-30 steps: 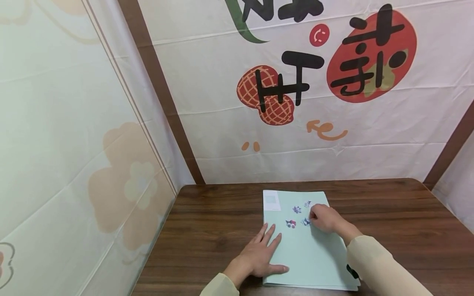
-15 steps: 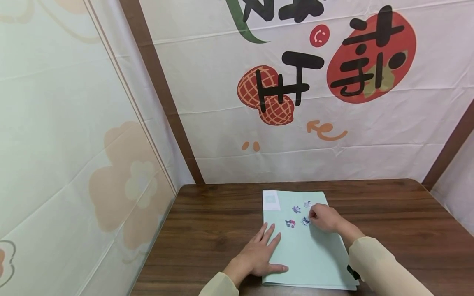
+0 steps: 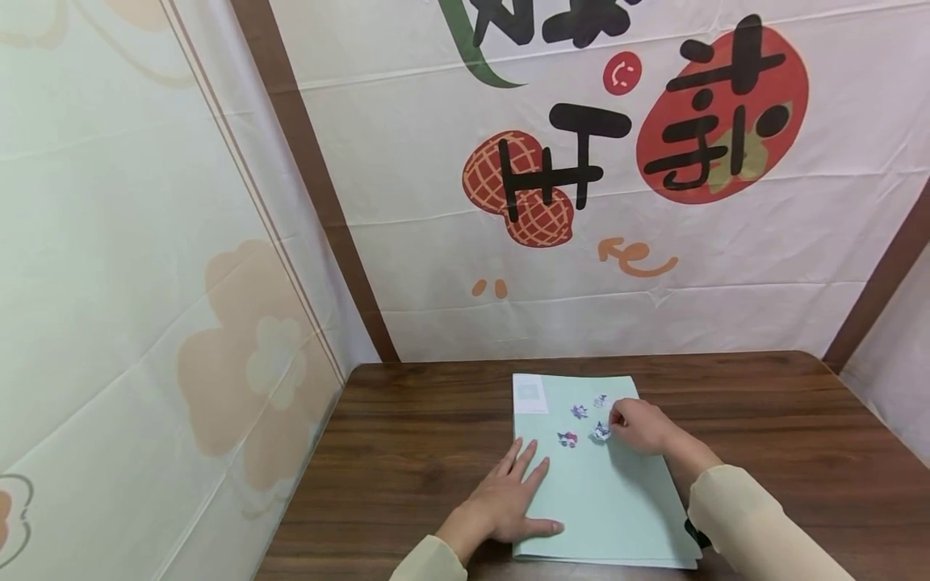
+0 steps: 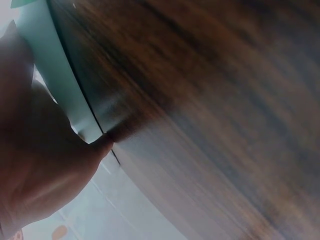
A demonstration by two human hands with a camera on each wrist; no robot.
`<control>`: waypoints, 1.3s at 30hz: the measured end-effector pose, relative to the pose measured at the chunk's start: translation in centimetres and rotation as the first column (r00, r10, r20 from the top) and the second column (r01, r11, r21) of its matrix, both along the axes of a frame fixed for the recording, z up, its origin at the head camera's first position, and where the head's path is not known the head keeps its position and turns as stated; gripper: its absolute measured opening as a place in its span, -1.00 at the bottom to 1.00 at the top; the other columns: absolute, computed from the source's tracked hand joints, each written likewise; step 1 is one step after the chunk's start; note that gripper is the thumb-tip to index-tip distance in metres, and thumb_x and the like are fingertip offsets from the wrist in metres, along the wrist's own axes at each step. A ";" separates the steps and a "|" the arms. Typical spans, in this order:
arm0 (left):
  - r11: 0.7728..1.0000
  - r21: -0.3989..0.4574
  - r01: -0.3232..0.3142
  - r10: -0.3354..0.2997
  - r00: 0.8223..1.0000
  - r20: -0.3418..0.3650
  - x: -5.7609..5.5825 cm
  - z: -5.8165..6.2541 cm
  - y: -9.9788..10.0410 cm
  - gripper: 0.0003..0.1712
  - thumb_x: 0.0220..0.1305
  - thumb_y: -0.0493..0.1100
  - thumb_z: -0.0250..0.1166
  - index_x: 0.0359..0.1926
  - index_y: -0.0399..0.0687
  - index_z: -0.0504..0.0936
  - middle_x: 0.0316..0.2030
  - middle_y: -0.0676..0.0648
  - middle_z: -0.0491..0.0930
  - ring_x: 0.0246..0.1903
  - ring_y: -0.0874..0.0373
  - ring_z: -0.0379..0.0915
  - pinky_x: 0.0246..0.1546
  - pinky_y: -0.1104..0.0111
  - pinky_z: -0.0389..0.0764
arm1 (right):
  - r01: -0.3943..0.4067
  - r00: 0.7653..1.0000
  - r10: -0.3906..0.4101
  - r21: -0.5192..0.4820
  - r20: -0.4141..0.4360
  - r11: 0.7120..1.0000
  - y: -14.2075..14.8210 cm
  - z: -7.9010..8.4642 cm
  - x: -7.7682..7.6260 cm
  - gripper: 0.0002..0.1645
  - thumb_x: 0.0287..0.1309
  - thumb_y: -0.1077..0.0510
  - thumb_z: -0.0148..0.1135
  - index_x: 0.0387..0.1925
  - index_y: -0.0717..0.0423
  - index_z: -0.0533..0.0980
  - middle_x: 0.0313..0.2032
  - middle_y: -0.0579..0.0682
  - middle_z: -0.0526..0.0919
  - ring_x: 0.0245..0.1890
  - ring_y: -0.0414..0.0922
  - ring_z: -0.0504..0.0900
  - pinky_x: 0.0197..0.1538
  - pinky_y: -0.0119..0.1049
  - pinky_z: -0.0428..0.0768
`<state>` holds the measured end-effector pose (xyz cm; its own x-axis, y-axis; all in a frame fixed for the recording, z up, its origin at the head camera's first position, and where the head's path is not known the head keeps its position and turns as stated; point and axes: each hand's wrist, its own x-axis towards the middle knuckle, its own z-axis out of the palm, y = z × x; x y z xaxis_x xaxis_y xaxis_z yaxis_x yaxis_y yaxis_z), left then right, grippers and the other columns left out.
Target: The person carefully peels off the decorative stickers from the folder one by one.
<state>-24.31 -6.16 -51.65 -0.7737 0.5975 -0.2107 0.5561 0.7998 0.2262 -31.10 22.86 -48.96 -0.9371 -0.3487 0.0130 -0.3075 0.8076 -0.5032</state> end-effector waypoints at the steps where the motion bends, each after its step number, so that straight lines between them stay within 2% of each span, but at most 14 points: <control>1: 1.000 0.001 0.000 0.000 1.000 0.000 0.0 0.0 0.0 0.10 0.28 0.57 0.10 0.63 0.13 0.07 0.65 -0.07 -0.22 0.62 -0.06 -0.41 0.53 0.04 0.06 | 0.001 1.000 -0.001 -0.005 0.002 1.000 0.1 0.0 0.0 -0.94 0.31 0.29 0.23 -0.32 0.18 0.57 -0.38 -0.07 0.56 -0.38 -0.15 0.45 -0.31 -0.24 0.47; 10: 1.000 0.006 -0.005 0.006 1.000 -0.009 0.2 0.0 0.0 0.11 0.26 0.58 0.11 0.63 0.13 0.09 0.65 -0.05 -0.21 0.62 -0.03 -0.39 0.52 0.03 0.10 | 0.026 1.000 -0.025 -0.057 0.018 0.998 1.0 -0.3 0.5 -0.92 0.31 0.27 0.23 -0.34 0.15 0.56 -0.37 -0.07 0.57 -0.39 -0.16 0.45 -0.34 -0.26 0.45; 18: 1.000 -0.005 0.000 0.000 1.000 -0.024 0.2 0.0 0.2 0.11 0.26 0.58 0.12 0.63 0.13 0.10 0.65 -0.06 -0.18 0.62 -0.04 -0.37 0.52 0.06 0.10 | -0.002 1.000 0.003 -0.091 0.015 0.996 2.2 -0.2 1.2 -0.93 0.30 0.30 0.24 -0.34 0.19 0.56 -0.37 -0.06 0.56 -0.38 -0.16 0.44 -0.34 -0.32 0.44; 24: 1.000 -0.004 0.010 -0.010 1.000 -0.025 -0.1 -0.3 0.0 0.11 0.27 0.58 0.10 0.63 0.13 0.07 0.65 -0.07 -0.20 0.62 -0.07 -0.38 0.52 0.03 0.11 | 0.013 1.000 -0.011 -0.109 0.022 0.994 3.3 -0.2 1.8 -0.93 0.32 0.30 0.23 -0.33 0.19 0.55 -0.37 -0.07 0.55 -0.39 -0.16 0.44 -0.36 -0.31 0.44; 34: 1.000 0.025 0.013 -0.012 0.999 -0.045 -0.2 -1.0 0.0 0.11 0.28 0.60 0.05 0.63 0.11 0.08 0.65 -0.08 -0.22 0.62 -0.07 -0.41 0.52 0.01 0.08 | 0.019 1.000 -0.018 -0.107 0.005 0.994 5.4 0.1 2.4 -0.91 0.36 0.29 0.22 -0.33 0.15 0.54 -0.39 -0.08 0.54 -0.41 -0.16 0.44 -0.40 -0.32 0.43; 39: 1.000 0.017 0.015 -0.015 0.999 -0.038 -0.1 -0.7 0.1 0.11 0.28 0.59 0.06 0.63 0.10 0.08 0.65 -0.10 -0.21 0.62 -0.10 -0.39 0.52 0.02 0.07 | 0.030 1.000 -0.030 -0.092 -0.006 0.995 6.7 0.5 2.7 -0.93 0.36 0.27 0.23 -0.30 0.17 0.54 -0.37 -0.07 0.54 -0.41 -0.15 0.43 -0.40 -0.30 0.41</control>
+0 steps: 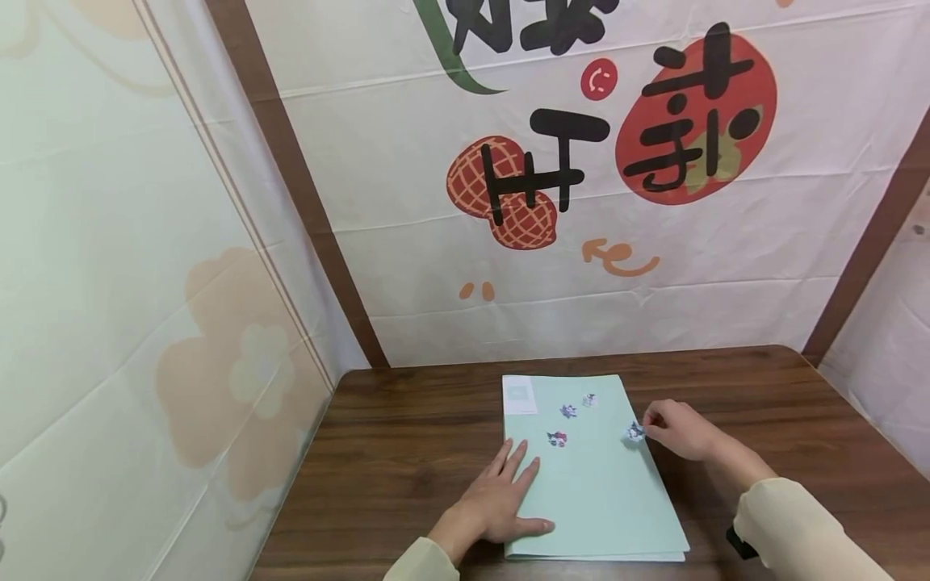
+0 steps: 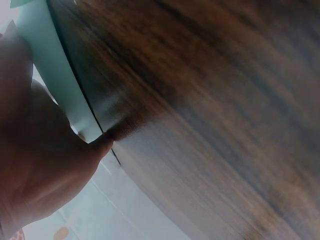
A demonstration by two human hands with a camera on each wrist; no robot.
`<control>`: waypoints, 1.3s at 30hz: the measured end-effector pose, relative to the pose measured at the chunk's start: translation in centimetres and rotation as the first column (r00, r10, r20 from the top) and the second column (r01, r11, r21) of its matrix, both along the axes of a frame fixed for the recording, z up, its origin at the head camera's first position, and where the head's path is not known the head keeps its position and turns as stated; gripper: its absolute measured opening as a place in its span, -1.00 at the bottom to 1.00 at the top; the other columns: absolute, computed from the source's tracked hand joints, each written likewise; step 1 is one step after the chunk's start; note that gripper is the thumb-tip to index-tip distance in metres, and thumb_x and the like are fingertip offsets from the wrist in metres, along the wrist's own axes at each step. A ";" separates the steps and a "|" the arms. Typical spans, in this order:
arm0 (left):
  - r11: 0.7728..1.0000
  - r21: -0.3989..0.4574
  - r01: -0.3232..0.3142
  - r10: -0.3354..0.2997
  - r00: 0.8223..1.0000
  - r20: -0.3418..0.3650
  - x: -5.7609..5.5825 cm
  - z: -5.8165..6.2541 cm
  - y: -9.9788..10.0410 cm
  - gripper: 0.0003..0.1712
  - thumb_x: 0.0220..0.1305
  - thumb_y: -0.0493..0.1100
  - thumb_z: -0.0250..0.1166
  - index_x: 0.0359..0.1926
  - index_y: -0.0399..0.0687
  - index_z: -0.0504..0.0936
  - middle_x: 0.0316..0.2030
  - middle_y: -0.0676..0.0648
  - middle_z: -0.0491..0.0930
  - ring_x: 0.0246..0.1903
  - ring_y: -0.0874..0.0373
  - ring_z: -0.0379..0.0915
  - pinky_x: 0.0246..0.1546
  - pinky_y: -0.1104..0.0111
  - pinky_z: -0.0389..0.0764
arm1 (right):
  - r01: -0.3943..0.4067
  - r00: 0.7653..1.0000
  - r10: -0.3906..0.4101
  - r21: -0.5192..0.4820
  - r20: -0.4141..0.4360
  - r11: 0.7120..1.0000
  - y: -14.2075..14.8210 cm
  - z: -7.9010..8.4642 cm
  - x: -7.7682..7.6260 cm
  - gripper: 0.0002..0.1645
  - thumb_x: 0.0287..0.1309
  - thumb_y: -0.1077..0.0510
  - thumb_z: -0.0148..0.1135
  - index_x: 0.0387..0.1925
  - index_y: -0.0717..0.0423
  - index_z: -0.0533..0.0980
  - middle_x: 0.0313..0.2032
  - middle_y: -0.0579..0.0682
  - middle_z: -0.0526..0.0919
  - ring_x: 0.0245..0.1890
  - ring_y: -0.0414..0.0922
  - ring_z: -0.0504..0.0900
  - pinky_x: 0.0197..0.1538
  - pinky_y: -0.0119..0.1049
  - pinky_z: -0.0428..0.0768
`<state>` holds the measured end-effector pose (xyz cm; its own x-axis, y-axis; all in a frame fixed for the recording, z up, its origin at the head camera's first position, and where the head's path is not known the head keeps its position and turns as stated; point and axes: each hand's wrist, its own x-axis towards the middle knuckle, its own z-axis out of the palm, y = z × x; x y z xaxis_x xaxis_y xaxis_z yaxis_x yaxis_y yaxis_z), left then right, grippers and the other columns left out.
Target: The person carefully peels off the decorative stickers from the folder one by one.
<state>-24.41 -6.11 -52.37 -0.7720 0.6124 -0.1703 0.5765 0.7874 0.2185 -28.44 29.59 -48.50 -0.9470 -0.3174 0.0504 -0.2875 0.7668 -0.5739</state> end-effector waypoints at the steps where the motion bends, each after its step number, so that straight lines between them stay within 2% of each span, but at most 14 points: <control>1: 1.000 -0.001 -0.003 0.003 1.000 0.005 0.0 0.1 0.0 0.11 0.28 0.59 0.07 0.63 0.10 0.08 0.65 -0.10 -0.21 0.62 -0.10 -0.39 0.52 0.02 0.08 | 0.004 1.000 -0.005 0.004 0.003 1.000 0.2 0.0 0.0 -0.93 0.36 0.27 0.23 -0.29 0.18 0.54 -0.37 -0.07 0.54 -0.41 -0.15 0.43 -0.39 -0.30 0.41; 4: 1.000 -0.005 -0.015 0.015 1.000 0.021 -0.1 0.2 0.0 0.11 0.28 0.58 0.08 0.63 0.09 0.08 0.65 -0.10 -0.22 0.62 -0.09 -0.40 0.52 0.02 0.08 | 0.009 1.000 -0.009 0.013 0.011 1.000 0.9 0.1 0.0 -0.92 0.37 0.25 0.23 -0.28 0.19 0.55 -0.37 -0.07 0.53 -0.41 -0.15 0.43 -0.39 -0.29 0.41; 10: 1.000 -0.007 -0.014 0.014 1.000 0.002 -0.2 0.5 0.0 0.10 0.29 0.56 0.10 0.63 0.08 0.08 0.65 -0.11 -0.21 0.62 -0.10 -0.37 0.51 0.00 0.11 | 0.022 1.000 -0.023 0.032 0.008 0.999 2.6 0.3 -0.2 -0.91 0.38 0.25 0.22 -0.28 0.21 0.55 -0.37 -0.05 0.53 -0.41 -0.14 0.43 -0.37 -0.26 0.42; 25: 1.000 -0.001 -0.013 0.013 1.000 0.007 -0.6 0.3 0.5 0.10 0.29 0.57 0.09 0.63 0.09 0.08 0.65 -0.12 -0.20 0.62 -0.11 -0.36 0.51 -0.01 0.10 | 0.166 0.986 -0.169 0.113 0.014 0.980 8.9 -1.0 0.3 -0.89 0.34 0.28 0.20 -0.30 0.28 0.55 -0.38 0.01 0.55 -0.39 -0.09 0.47 -0.32 -0.21 0.46; 33: 1.000 0.012 0.000 -0.001 0.999 0.036 -1.0 -1.3 0.2 0.13 0.28 0.60 0.05 0.64 0.08 0.06 0.65 -0.13 -0.25 0.62 -0.11 -0.43 0.52 -0.04 0.07 | 0.220 0.975 -0.221 0.144 -0.008 0.965 10.6 -1.6 0.9 -0.88 0.34 0.26 0.19 -0.32 0.25 0.53 -0.39 0.01 0.55 -0.40 -0.10 0.47 -0.33 -0.20 0.45; 39: 0.999 0.033 -0.003 0.002 1.000 0.026 -1.4 -1.8 0.4 0.14 0.26 0.62 0.05 0.63 0.09 0.07 0.65 -0.10 -0.25 0.62 -0.10 -0.44 0.52 -0.04 0.07 | 0.265 0.964 -0.258 0.159 -0.061 0.951 12.0 -2.1 1.2 -0.88 0.31 0.26 0.20 -0.36 0.22 0.53 -0.43 -0.01 0.54 -0.42 -0.10 0.47 -0.32 -0.18 0.45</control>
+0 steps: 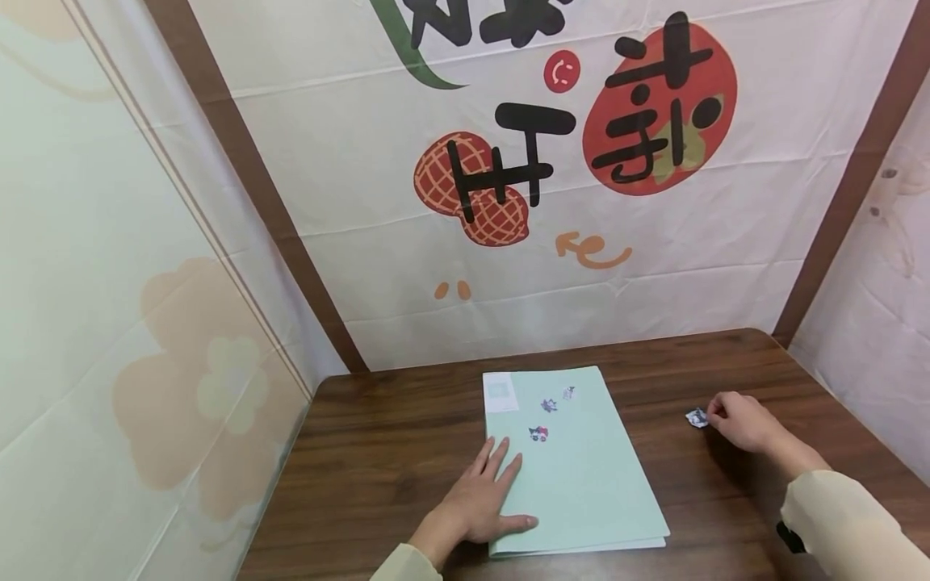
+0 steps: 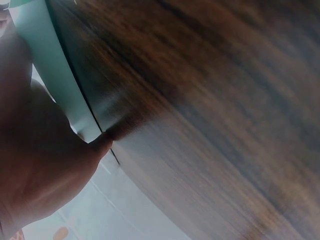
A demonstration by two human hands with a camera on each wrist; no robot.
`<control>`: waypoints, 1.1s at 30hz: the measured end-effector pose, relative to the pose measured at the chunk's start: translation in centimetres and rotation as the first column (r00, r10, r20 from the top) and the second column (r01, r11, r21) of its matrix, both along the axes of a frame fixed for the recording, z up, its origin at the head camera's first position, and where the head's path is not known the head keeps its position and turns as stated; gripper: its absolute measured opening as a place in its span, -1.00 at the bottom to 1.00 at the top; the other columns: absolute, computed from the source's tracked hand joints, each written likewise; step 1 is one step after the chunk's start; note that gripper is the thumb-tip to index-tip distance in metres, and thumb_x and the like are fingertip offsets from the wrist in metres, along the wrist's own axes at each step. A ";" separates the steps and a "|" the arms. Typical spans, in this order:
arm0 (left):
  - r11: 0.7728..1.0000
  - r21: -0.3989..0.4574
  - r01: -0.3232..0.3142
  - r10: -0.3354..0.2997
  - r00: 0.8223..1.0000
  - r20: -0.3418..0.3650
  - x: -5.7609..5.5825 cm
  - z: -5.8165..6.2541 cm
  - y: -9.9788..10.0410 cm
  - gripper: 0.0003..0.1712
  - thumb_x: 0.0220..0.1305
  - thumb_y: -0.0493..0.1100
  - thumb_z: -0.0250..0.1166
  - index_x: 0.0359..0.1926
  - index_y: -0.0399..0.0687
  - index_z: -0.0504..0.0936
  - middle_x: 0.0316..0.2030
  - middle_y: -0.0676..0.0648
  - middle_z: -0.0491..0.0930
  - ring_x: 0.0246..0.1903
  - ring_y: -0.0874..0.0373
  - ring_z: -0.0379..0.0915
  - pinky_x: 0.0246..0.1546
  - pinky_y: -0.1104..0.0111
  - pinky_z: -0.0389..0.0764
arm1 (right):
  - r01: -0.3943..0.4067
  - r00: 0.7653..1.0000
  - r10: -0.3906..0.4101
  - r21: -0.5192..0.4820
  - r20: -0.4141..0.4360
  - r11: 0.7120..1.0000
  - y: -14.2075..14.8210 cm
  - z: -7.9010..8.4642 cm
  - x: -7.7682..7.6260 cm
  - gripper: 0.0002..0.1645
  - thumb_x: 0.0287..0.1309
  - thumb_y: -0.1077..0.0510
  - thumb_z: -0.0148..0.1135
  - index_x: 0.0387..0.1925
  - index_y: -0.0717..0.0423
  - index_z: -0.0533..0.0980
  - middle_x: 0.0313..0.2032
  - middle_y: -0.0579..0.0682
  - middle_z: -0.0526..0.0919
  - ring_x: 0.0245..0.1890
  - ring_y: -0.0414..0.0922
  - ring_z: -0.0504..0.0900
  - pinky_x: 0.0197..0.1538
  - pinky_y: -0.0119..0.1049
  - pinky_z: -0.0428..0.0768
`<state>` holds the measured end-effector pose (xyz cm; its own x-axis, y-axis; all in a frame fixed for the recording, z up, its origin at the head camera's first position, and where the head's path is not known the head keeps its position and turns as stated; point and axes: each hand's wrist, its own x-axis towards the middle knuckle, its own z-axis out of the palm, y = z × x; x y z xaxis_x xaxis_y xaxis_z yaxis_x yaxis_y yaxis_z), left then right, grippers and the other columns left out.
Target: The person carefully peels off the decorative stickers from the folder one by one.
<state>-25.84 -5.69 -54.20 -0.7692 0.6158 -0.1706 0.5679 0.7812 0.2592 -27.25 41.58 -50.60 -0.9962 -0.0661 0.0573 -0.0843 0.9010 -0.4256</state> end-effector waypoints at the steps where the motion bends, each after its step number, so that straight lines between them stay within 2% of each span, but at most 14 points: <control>1: 1.000 0.000 0.000 0.000 1.000 0.000 0.0 0.0 0.0 0.14 0.26 0.62 0.05 0.63 0.09 0.07 0.65 -0.10 -0.25 0.62 -0.10 -0.44 0.52 -0.04 0.07 | 0.003 1.000 -0.003 0.003 -0.004 1.000 0.1 0.0 0.0 -0.88 0.31 0.26 0.20 -0.37 0.22 0.52 -0.43 0.00 0.54 -0.42 -0.09 0.47 -0.32 -0.17 0.45; 10: 1.000 0.010 0.005 -0.005 1.000 0.008 0.2 -0.1 -0.2 0.14 0.26 0.62 0.05 0.63 0.07 0.08 0.65 -0.13 -0.23 0.61 -0.12 -0.42 0.50 -0.07 0.09 | 0.035 0.999 -0.035 0.005 0.030 0.999 0.6 -0.5 0.2 -0.88 0.31 0.26 0.19 -0.36 0.25 0.53 -0.45 0.01 0.53 -0.43 -0.08 0.47 -0.34 -0.17 0.46; 16: 1.000 0.004 0.017 -0.017 1.000 -0.019 0.1 -0.3 -0.2 0.15 0.26 0.64 0.01 0.63 0.07 0.07 0.65 -0.13 -0.23 0.61 -0.13 -0.41 0.51 -0.06 0.09 | 0.061 0.996 -0.061 0.004 0.065 0.998 0.4 -0.5 0.2 -0.82 0.34 0.17 0.23 -0.34 0.23 0.55 -0.44 0.02 0.55 -0.43 -0.07 0.48 -0.37 -0.14 0.45; 26: 1.000 0.000 0.018 -0.018 1.000 -0.013 -0.2 -0.9 -0.1 0.17 0.23 0.67 -0.03 0.64 0.10 0.05 0.65 -0.12 -0.27 0.61 -0.12 -0.44 0.51 -0.07 0.07 | 0.102 0.986 -0.104 0.020 0.129 0.995 0.4 -0.5 0.2 -0.75 0.36 0.08 0.25 -0.31 0.23 0.55 -0.43 0.05 0.53 -0.42 -0.02 0.46 -0.38 -0.13 0.43; 33: 1.000 -0.007 -0.004 0.004 1.000 -0.002 0.1 0.0 0.1 0.14 0.27 0.62 0.03 0.63 0.09 0.07 0.65 -0.12 -0.25 0.62 -0.12 -0.43 0.52 -0.05 0.05 | 0.112 0.986 -0.116 0.039 0.120 0.993 0.1 -0.3 0.0 -0.69 0.34 0.03 0.29 -0.31 0.24 0.55 -0.40 0.09 0.56 -0.40 0.01 0.47 -0.36 -0.06 0.46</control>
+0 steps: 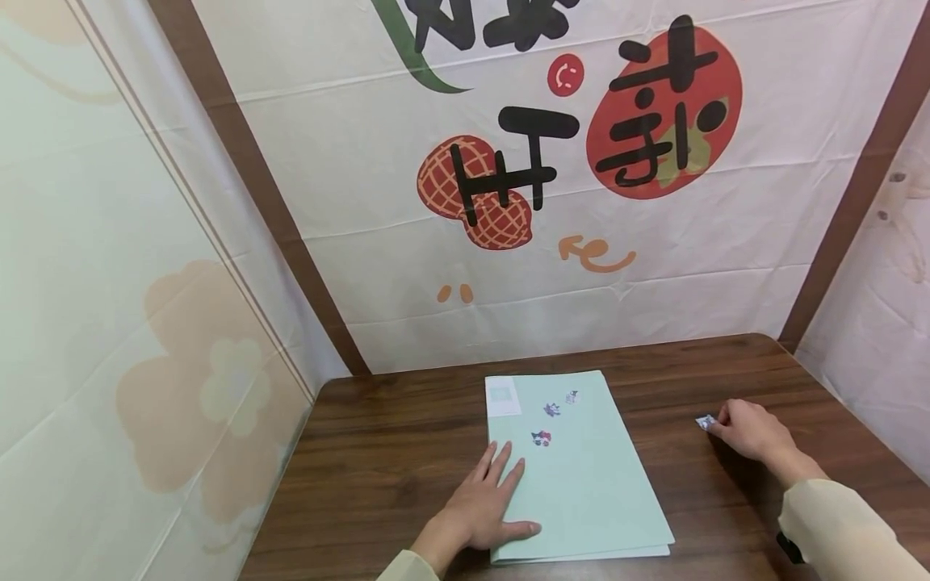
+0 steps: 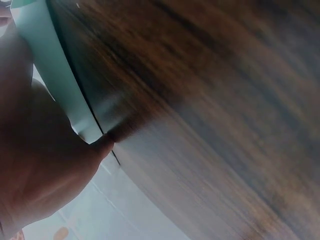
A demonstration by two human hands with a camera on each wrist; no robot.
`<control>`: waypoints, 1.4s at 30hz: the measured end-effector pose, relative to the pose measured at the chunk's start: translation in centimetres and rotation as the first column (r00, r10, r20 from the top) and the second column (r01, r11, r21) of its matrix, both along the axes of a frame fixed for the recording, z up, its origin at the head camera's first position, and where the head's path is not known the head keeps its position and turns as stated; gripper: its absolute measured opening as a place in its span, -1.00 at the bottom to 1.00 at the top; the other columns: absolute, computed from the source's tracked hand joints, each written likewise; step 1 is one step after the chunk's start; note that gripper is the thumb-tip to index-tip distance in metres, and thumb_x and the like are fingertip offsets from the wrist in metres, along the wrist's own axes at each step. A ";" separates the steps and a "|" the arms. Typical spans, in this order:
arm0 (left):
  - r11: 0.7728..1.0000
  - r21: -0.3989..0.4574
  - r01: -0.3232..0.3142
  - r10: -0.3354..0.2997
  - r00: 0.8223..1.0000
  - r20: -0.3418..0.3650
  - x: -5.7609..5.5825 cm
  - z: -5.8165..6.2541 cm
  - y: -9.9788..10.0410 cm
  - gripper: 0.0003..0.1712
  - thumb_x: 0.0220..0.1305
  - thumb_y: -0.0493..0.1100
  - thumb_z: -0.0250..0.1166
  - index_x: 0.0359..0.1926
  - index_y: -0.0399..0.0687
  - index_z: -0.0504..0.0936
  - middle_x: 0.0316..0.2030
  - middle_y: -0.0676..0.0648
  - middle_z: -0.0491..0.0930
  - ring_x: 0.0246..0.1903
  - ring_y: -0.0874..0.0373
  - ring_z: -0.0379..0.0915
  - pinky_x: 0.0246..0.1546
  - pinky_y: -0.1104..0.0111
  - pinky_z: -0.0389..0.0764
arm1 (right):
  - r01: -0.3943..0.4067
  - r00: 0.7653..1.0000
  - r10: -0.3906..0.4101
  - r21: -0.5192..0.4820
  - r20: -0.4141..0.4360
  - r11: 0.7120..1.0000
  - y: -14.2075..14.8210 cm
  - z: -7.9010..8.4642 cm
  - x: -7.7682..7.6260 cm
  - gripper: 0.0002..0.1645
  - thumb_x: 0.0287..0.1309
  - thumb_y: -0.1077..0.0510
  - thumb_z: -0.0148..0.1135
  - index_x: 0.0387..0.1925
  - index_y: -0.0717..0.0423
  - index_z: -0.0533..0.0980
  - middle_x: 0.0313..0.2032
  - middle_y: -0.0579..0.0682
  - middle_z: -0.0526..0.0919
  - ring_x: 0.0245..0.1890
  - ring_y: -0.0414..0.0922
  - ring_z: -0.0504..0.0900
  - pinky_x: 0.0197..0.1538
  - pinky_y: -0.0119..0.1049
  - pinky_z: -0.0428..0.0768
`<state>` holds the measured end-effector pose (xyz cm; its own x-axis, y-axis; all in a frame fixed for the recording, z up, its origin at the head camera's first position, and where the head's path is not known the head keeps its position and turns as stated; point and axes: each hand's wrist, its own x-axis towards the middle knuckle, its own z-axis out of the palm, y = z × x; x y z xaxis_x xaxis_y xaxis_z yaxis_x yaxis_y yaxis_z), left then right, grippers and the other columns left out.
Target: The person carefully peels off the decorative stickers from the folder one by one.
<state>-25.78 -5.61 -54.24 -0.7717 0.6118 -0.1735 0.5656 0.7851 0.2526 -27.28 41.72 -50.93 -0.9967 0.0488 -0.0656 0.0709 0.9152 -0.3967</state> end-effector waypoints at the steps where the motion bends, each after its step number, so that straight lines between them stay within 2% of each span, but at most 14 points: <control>1: 1.000 -0.009 -0.003 0.003 1.000 0.002 0.2 0.4 0.1 0.13 0.27 0.61 0.04 0.63 0.09 0.07 0.65 -0.12 -0.25 0.62 -0.11 -0.42 0.52 -0.04 0.05 | 0.002 1.000 -0.002 0.002 -0.002 1.000 0.0 0.0 0.0 -0.70 0.33 0.04 0.29 -0.31 0.24 0.55 -0.40 0.09 0.56 -0.40 0.01 0.48 -0.36 -0.07 0.46; 7: 0.999 -0.033 -0.013 0.013 1.000 0.015 0.8 1.5 0.3 0.12 0.28 0.59 0.07 0.63 0.09 0.07 0.65 -0.13 -0.23 0.61 -0.12 -0.39 0.52 -0.03 0.06 | 0.015 1.000 -0.015 0.002 0.003 1.000 -0.1 -0.1 0.2 -0.65 0.33 -0.01 0.29 -0.31 0.25 0.54 -0.42 0.08 0.55 -0.42 0.01 0.47 -0.38 -0.09 0.46; 12: 0.999 -0.043 -0.010 0.010 1.000 0.003 1.0 1.9 0.4 0.10 0.29 0.57 0.08 0.63 0.07 0.08 0.64 -0.14 -0.21 0.61 -0.13 -0.36 0.52 -0.02 0.08 | 0.032 0.999 -0.032 0.003 0.013 0.999 -0.1 -0.2 0.1 -0.61 0.34 -0.04 0.28 -0.34 0.25 0.54 -0.45 0.06 0.52 -0.43 0.00 0.46 -0.40 -0.13 0.43; 18: 0.999 -0.034 -0.005 0.005 1.000 0.011 0.7 1.5 0.3 0.11 0.30 0.58 0.05 0.64 0.07 0.05 0.65 -0.14 -0.24 0.61 -0.13 -0.40 0.52 -0.04 0.06 | 0.032 0.999 -0.032 0.016 0.014 0.999 -0.2 -0.3 0.0 -0.58 0.35 -0.07 0.26 -0.39 0.22 0.53 -0.47 0.05 0.51 -0.45 -0.01 0.45 -0.42 -0.15 0.40; 23: 1.000 -0.029 -0.002 0.003 1.000 0.004 0.5 1.0 0.2 0.12 0.29 0.59 0.05 0.64 0.09 0.05 0.65 -0.12 -0.25 0.62 -0.11 -0.42 0.52 -0.03 0.05 | 0.028 0.999 -0.027 0.014 -0.036 1.000 -0.3 -0.4 0.0 -0.58 0.33 -0.04 0.29 -0.28 0.27 0.42 -0.42 0.12 0.51 -0.43 0.04 0.46 -0.38 -0.07 0.45; 27: 1.000 -0.023 -0.010 0.010 1.000 0.005 0.3 0.5 0.3 0.12 0.28 0.60 0.04 0.64 0.10 0.05 0.65 -0.11 -0.26 0.62 -0.09 -0.44 0.53 -0.02 0.03 | 0.012 0.998 -0.011 0.019 -0.067 1.000 -0.4 -0.5 0.0 -0.63 0.34 0.03 0.29 -0.27 0.21 0.36 -0.44 0.09 0.47 -0.44 0.04 0.44 -0.38 -0.08 0.41; 34: 1.000 -0.015 -0.008 0.008 1.000 -0.002 0.1 0.1 0.2 0.14 0.26 0.62 0.04 0.63 0.09 0.07 0.65 -0.12 -0.24 0.62 -0.11 -0.43 0.53 -0.03 0.03 | -0.007 0.998 0.011 0.050 -0.067 0.999 -0.4 -0.6 -0.1 -0.67 0.37 0.00 0.27 -0.39 0.11 0.40 -0.49 0.01 0.43 -0.46 -0.03 0.42 -0.40 -0.13 0.37; 42: 1.000 -0.008 -0.004 0.004 1.000 -0.002 0.0 -0.1 0.1 0.15 0.26 0.64 0.01 0.64 0.09 0.05 0.65 -0.12 -0.26 0.62 -0.11 -0.45 0.53 -0.04 0.02 | 0.000 0.999 0.003 0.052 -0.052 0.999 -0.4 -0.6 -0.3 -0.72 0.34 0.02 0.28 -0.30 0.18 0.54 -0.41 0.06 0.56 -0.42 0.01 0.48 -0.35 0.02 0.48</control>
<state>-25.75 -5.50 -54.36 -0.7742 0.6076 -0.1770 0.5633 0.7891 0.2450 -27.56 41.35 -51.57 -0.9987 0.0494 -0.0115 0.0503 0.9346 -0.3520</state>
